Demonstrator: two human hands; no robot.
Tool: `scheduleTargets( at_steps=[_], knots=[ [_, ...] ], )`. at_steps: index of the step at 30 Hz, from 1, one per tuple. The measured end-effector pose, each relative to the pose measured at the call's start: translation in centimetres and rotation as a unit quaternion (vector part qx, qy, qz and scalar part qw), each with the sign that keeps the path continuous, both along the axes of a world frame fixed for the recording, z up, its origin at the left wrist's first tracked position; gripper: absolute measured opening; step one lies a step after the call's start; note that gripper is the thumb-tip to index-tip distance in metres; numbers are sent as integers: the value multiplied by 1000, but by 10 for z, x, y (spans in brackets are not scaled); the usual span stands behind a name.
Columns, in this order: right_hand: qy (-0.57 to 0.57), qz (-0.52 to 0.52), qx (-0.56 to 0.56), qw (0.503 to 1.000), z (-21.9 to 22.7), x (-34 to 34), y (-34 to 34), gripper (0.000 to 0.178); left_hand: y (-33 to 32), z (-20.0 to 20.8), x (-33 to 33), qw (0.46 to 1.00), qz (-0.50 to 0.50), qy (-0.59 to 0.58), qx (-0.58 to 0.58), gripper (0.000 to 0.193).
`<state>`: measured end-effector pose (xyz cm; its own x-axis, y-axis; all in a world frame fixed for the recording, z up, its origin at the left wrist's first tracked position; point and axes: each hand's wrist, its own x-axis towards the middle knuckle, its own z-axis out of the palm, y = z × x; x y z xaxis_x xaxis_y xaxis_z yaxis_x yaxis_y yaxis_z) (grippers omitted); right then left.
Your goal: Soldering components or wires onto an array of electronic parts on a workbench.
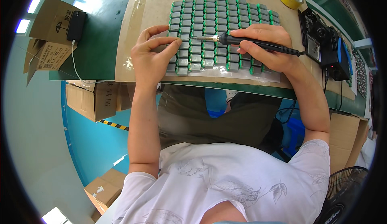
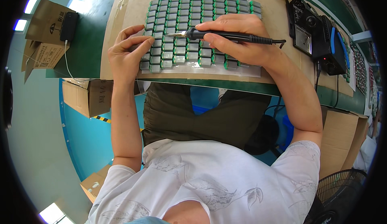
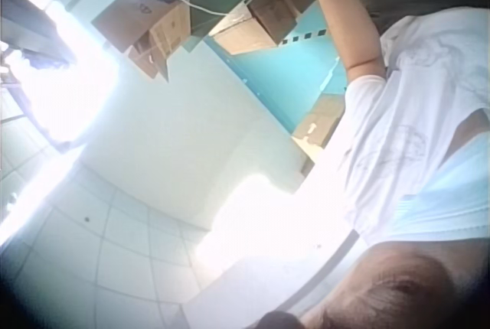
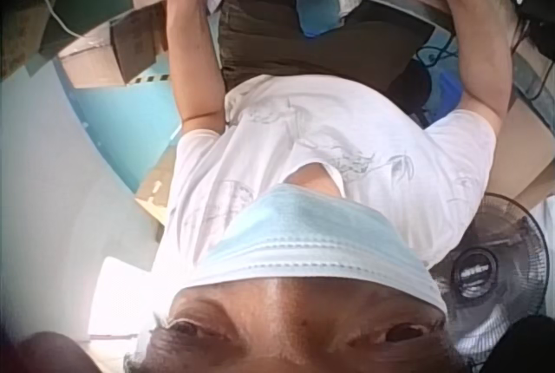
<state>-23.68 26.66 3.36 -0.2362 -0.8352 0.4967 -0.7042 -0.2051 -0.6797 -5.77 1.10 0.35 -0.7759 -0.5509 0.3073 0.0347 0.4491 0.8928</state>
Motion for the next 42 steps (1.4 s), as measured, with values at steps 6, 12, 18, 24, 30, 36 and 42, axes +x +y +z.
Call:
scheduleTargets(
  at_steps=[6, 12, 18, 24, 30, 36, 42],
  knots=[
    [7, 0, -5, 1000, 0, 0, 0, 29, -2, -2, -1, 1000, -2, 2, -25, 16],
    [3, 1, -15, 1000, 0, 0, 0, 29, 0, 0, 0, 1000, 3, -7, -4, 16],
    [19, -2, -18, 1000, -1, 0, -1, 28, 0, 1, 0, 1000, 3, -11, -23, 17],
    [25, -6, -23, 999, -1, 1, -1, 28, 2, 3, 0, 1000, 9, -18, -23, 17],
    [28, -4, -17, 999, 1, 1, -1, 29, 1, 2, 0, 999, 7, -22, -33, 16],
    [9, -3, -25, 1000, 0, 2, 0, 29, 3, 6, 2, 1000, 15, -10, 2, 17],
    [-4, -3, -29, 1000, 4, 4, 3, 30, 2, 6, 3, 1000, 7, -7, 15, 17]
  ],
)
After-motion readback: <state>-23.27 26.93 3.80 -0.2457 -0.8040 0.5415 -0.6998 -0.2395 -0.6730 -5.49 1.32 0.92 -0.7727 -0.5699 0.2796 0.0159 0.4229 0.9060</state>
